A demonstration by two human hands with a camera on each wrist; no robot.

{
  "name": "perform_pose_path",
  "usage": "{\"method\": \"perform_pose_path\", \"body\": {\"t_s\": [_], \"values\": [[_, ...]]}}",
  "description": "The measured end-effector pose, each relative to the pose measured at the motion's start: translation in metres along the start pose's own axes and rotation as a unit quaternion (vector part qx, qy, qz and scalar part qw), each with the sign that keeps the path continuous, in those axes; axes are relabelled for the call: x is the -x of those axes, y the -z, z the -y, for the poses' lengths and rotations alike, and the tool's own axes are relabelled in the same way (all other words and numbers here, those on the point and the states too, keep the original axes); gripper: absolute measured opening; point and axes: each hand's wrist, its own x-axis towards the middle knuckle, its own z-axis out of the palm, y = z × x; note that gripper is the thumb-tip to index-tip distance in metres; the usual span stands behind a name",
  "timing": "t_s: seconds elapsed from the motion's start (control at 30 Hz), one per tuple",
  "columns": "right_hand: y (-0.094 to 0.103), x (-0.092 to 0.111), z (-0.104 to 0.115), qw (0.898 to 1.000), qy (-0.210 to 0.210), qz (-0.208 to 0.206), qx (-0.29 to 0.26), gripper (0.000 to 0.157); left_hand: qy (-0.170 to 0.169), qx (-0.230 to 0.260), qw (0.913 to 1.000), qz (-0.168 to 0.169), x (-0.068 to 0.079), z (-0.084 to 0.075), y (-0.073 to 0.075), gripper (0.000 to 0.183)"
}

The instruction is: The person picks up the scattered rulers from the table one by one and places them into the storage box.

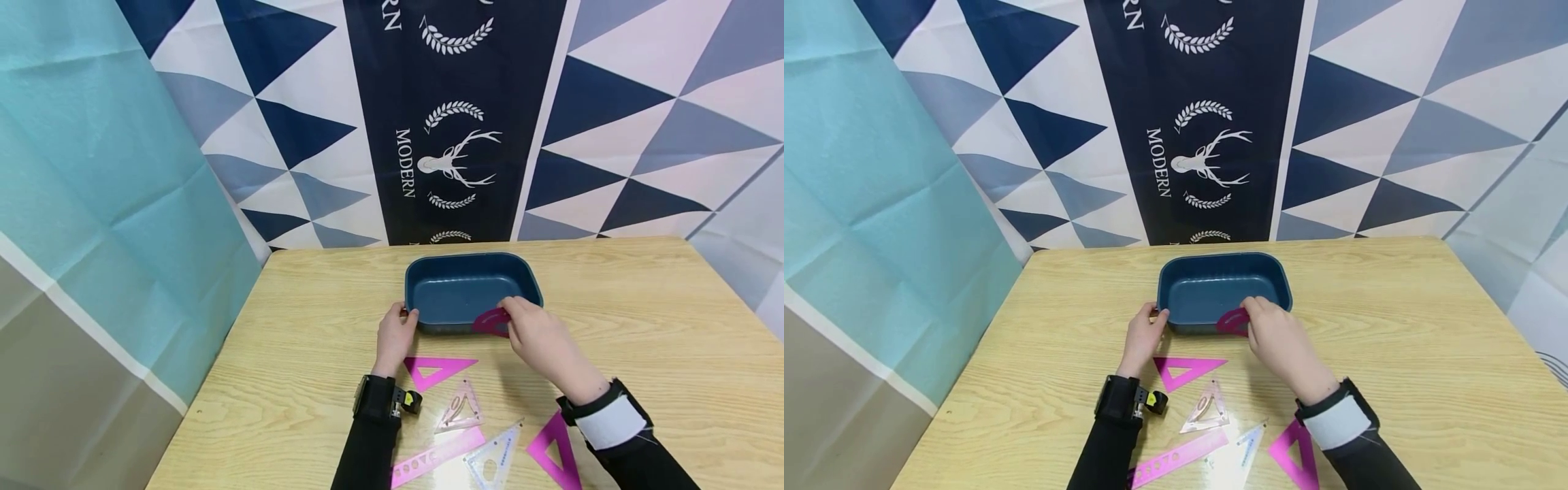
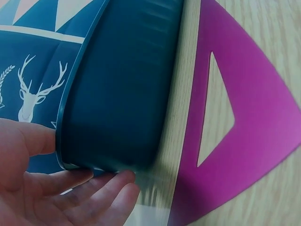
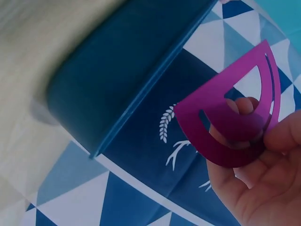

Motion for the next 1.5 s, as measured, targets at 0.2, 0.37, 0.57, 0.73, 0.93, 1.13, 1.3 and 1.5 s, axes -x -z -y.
{"method": "perform_pose_path", "body": {"t_s": [0.2,0.37,0.57,0.73,0.93,1.13,1.3,1.5], "values": [[0.000,-0.011,-0.004,0.999,0.007,-0.051,0.008,0.026,0.000,-0.001,1.0000,-0.003,0.000,0.000,-0.001,0.032],[-0.006,-0.016,-0.009,0.995,0.016,-0.093,0.031,0.034,-0.005,-0.002,1.0000,-0.002,0.001,-0.001,-0.001,0.032],[-0.019,-0.018,-0.014,0.991,0.038,-0.118,0.049,0.042,-0.009,-0.012,0.9999,-0.005,0.001,-0.001,-0.003,0.033],[-0.029,-0.015,-0.016,0.993,0.043,-0.093,0.061,0.045,-0.010,-0.018,0.9998,-0.008,0.002,0.000,-0.004,0.033],[-0.038,-0.013,-0.018,0.994,0.045,-0.077,0.060,0.044,-0.008,-0.019,0.9998,-0.007,0.002,0.001,-0.003,0.034],[-0.043,-0.011,-0.021,0.995,0.045,-0.068,0.066,0.041,-0.009,-0.016,0.9998,-0.009,0.002,0.001,-0.003,0.035],[-0.047,-0.008,-0.020,0.995,0.044,-0.046,0.082,0.034,-0.009,-0.013,0.9998,-0.010,0.002,0.001,-0.004,0.034],[-0.052,-0.007,-0.019,0.994,0.041,-0.020,0.101,0.033,-0.003,-0.010,0.9999,-0.006,0.003,0.000,-0.004,0.034]]}}
